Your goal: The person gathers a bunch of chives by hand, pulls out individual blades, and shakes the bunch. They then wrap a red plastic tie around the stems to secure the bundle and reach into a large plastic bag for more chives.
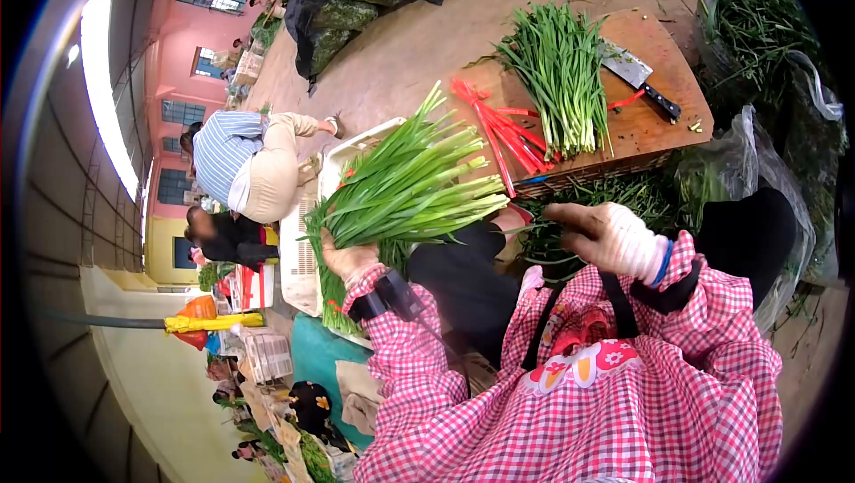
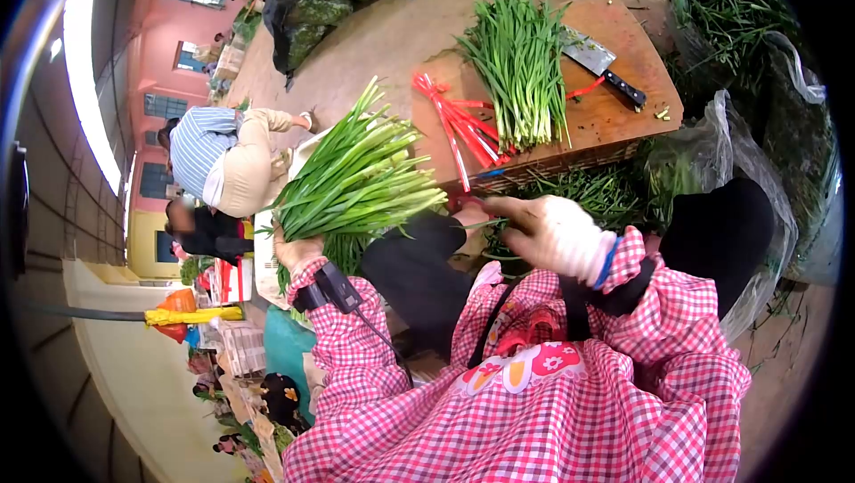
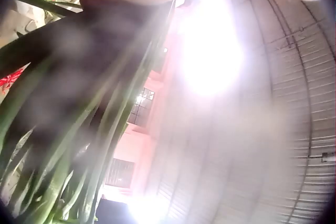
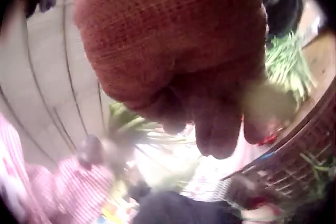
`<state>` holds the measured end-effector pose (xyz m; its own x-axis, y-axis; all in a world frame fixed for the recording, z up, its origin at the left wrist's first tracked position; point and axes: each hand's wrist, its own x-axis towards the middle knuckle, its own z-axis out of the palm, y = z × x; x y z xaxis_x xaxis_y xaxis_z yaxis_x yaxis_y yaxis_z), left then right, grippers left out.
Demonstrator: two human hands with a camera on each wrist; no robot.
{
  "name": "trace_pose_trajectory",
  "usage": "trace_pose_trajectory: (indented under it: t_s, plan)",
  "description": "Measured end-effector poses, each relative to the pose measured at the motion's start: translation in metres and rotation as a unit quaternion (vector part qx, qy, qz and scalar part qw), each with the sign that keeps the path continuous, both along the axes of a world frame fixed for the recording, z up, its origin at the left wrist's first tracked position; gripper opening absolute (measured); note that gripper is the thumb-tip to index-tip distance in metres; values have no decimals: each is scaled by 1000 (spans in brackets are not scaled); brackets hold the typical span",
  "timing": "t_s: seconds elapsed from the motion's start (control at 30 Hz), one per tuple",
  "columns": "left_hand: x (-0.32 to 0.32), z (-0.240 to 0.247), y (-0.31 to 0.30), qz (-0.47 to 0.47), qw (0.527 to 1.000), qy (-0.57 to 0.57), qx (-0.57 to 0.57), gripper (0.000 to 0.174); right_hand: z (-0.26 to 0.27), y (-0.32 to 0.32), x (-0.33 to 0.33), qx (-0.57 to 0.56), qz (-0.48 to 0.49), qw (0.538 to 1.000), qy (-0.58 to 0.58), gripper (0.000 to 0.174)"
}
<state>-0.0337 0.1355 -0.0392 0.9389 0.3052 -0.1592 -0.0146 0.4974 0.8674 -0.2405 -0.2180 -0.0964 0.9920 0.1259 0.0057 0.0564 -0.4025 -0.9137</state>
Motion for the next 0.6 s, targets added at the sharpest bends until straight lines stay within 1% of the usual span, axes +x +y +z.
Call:
trace_pose_trajectory:
  t_s: [0.03,0.07,0.1,0.13,0.17,0.23,0.27,0.37,0.43,0.5,0.53,0.6]
  plan:
    - [1,0,-3,2,1000,-2,7,44,9,9,3,99,-25,993,-67,47]
    - [3,1,-6,15,999,13,-32,43,12,21,9,173,-33,983,-59,44]
    - [1,2,-10,14,999,20,-43,43,14,32,16,247,-41,967,-53,42]
    - [-2,3,-15,14,998,27,-55,43,24,41,22,366,-42,927,64,39]
    - [-4,4,-19,13,997,33,-66,43,32,46,28,474,-40,861,178,36]
    - [-5,0,-23,12,994,33,-107,44,31,52,39,509,-31,833,216,33]
    - [-7,-2,-26,16,993,34,-116,45,26,67,45,539,-93,807,223,24]
    - [-13,-5,-39,30,990,32,-132,47,31,67,55,495,-101,821,268,26]
    - [-13,-5,-42,40,986,37,-157,47,14,73,60,479,-101,834,254,24]
    - [-10,-9,-42,49,987,27,-152,48,2,77,62,463,-89,848,245,22]
    - [-11,-8,-45,56,987,26,-148,49,0,77,60,472,-83,846,232,18]
    - [-11,-8,-50,62,988,26,-142,50,-2,77,58,521,-99,820,213,15]
